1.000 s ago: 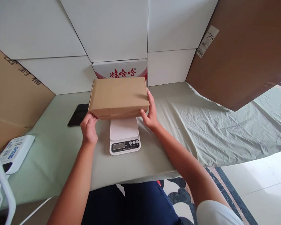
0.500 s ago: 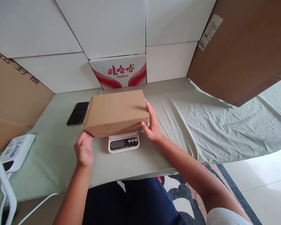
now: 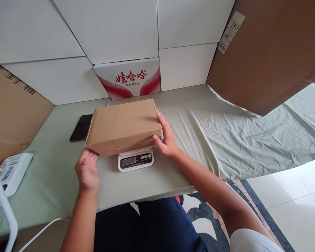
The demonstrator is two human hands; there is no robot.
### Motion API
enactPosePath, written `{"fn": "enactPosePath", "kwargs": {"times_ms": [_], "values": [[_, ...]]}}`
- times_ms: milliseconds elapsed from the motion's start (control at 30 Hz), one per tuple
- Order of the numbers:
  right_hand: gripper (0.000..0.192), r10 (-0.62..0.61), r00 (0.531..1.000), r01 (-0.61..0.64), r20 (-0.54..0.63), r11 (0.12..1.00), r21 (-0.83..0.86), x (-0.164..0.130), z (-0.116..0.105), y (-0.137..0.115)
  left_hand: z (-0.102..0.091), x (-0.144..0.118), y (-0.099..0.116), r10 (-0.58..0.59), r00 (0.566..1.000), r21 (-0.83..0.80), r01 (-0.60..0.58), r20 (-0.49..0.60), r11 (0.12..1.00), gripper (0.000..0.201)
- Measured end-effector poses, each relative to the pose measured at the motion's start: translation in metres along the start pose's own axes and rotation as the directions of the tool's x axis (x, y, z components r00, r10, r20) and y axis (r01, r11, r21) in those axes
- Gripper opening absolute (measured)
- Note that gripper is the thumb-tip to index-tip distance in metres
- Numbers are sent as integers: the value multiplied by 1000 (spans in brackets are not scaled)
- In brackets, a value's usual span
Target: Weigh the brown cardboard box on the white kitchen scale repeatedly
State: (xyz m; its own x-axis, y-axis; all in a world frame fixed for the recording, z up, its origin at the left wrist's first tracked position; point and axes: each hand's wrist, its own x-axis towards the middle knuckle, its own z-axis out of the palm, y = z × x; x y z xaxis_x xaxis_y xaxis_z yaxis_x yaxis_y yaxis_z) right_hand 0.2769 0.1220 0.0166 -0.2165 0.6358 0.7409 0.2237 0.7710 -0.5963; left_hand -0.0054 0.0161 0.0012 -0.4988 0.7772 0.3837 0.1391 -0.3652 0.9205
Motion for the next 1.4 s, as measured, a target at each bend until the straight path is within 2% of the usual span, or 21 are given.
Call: {"fn": "enactPosePath", "kwargs": {"times_ms": [200, 467, 600, 733, 967, 1100, 1200, 1333, 1400], "values": [[73, 22, 1000, -22, 19, 999, -26, 0, -2, -1, 0, 2, -1, -34, 999, 3, 34, -22, 999, 75], [73, 28, 1000, -27, 11, 999, -36, 1, -2, -3, -1, 3, -1, -40, 999, 10, 40, 6, 999, 76], [80, 96, 995, -97, -40, 995, -2, 3, -5, -2, -1, 5, 5, 12, 1000, -24, -12, -8, 1000, 71], [76, 184, 972, -179, -144, 983, 46, 6, -9, 5, 0, 6, 11, 49, 998, -84, -53, -42, 995, 60], [71, 313, 936, -297, -163, 948, 116, 6, -9, 21, 2, 7, 11, 5, 994, -50, -11, -110, 999, 61], [69, 364, 912, -335, -189, 927, 167, 4, -8, 42, 2, 9, 6, -18, 989, -17, 16, -146, 1000, 59], [67, 473, 860, -419, -195, 870, 260, 3, -7, 64, 1, 11, 2, -35, 986, -15, 33, -160, 999, 59], [63, 669, 714, -535, -208, 712, 455, 4, -6, 79, 0, 12, -2, -44, 986, -34, 39, -163, 999, 58], [60, 693, 689, -533, -213, 683, 500, 4, -5, 79, -1, 13, -5, -49, 984, -47, 42, -173, 998, 58]]}}
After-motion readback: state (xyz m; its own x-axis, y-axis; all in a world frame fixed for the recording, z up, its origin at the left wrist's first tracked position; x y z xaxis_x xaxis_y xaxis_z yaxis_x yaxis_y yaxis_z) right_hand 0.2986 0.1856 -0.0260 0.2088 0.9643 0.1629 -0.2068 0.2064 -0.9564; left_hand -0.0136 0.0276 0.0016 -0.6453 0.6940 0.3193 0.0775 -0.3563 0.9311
